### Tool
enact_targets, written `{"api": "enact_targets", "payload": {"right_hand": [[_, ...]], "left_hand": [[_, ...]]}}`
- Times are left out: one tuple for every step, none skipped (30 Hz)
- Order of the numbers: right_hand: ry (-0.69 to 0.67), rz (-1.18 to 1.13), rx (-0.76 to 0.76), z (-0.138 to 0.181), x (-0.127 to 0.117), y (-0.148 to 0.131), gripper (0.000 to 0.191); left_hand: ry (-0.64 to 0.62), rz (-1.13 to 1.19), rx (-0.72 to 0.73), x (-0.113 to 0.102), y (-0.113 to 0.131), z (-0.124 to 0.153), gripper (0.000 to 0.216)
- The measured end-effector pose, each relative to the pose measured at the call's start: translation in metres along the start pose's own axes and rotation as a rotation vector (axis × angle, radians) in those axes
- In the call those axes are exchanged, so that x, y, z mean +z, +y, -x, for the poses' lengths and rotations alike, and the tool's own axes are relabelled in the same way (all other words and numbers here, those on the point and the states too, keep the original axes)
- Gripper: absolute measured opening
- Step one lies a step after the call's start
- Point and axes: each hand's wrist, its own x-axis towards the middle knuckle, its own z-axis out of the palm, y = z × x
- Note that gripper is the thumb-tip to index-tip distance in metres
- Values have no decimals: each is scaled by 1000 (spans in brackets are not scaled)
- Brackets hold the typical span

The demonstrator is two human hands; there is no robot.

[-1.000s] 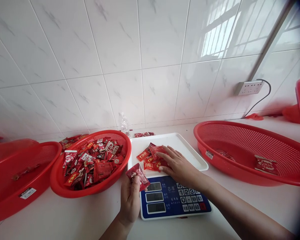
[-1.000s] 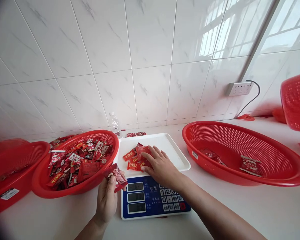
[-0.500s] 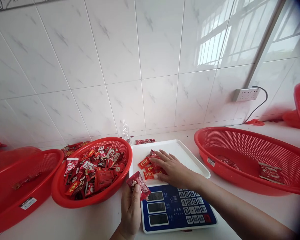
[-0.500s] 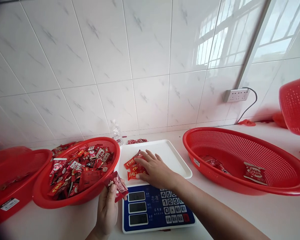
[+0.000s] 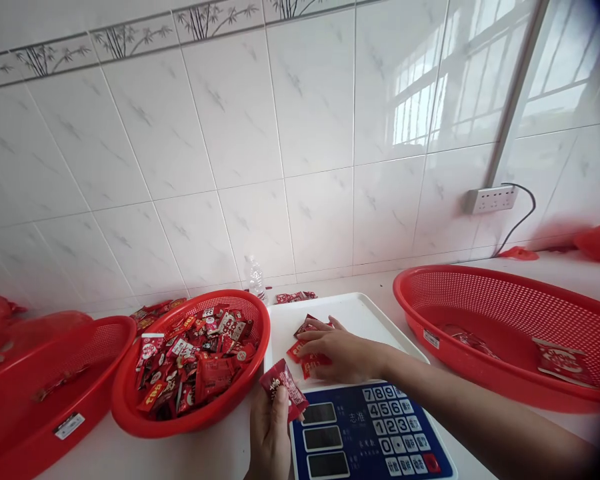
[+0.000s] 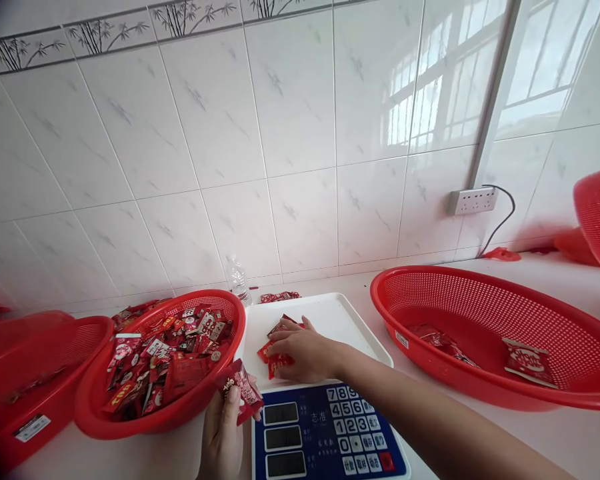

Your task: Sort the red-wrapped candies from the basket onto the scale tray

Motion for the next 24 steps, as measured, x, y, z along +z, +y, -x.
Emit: {"api": "enact_targets", "payload": {"right_hand": [[1, -5, 5, 5, -3, 2, 43], [4, -12, 19, 10, -6, 4, 47], [11, -18, 41, 16, -9, 7, 52], [25, -24, 71, 21, -11, 10, 57], [42, -29, 106, 26, -12, 14, 59], [59, -28, 142, 30, -12, 19, 60], [75, -21, 176, 34, -12, 23, 60], [87, -11, 203, 38, -11, 26, 58], [94, -2, 222, 40, -10, 29, 57], [97, 3, 229, 42, -10, 31, 56], [102, 2, 225, 43, -9, 32, 56], [113, -3, 215, 42, -8, 32, 55], [130, -8, 206, 41, -7, 31, 55], [146, -9, 204, 38, -6, 29, 55], [157, -6, 213, 35, -5, 27, 55], [157, 3, 229, 32, -3, 24, 56], [149, 14, 247, 28, -2, 22, 56], [137, 23, 264, 25, 0, 20, 57], [129, 29, 279, 21, 1, 18, 56], [131, 31, 292, 18, 3, 16, 54], [142, 30, 308, 15, 4, 16, 50], [157, 27, 326, 12, 5, 15, 45], [175, 23, 348, 10, 6, 16, 41], [190, 20, 371, 8, 6, 18, 37]], "left_hand": [[5, -2, -3, 1, 2, 1, 48], [7, -3, -8, 2, 3, 2, 48], [9, -3, -11, 2, 4, 3, 49], [10, -1, -11, 2, 5, 3, 49], [9, 1, -7, 2, 5, 3, 48], [6, 2, -2, 1, 4, 3, 48], [3, 2, 5, 1, 4, 3, 47], [0, 2, 11, 0, 3, 3, 46], [-4, 4, 14, -1, 2, 3, 45], [-10, 7, 11, -1, 2, 3, 45], [-16, 10, 7, -2, 2, 3, 44], [-21, 13, 2, -2, 2, 4, 44], [-25, 14, -3, -1, 2, 4, 44], [-27, 17, -8, -1, 3, 4, 43], [-27, 21, -11, 0, 4, 4, 43], [-27, 26, -10, 0, 5, 4, 43], [-27, 32, -8, 1, 6, 3, 43], [-26, 36, -5, 1, 7, 3, 43], [-24, 37, -3, 1, 8, 3, 43], [-23, 35, -1, 1, 8, 3, 44], [-21, 32, -2, 1, 9, 2, 44], [-19, 29, -5, 1, 8, 2, 44], [-16, 26, -9, 1, 8, 2, 44], [-13, 26, -15, 1, 7, 2, 45]]}}
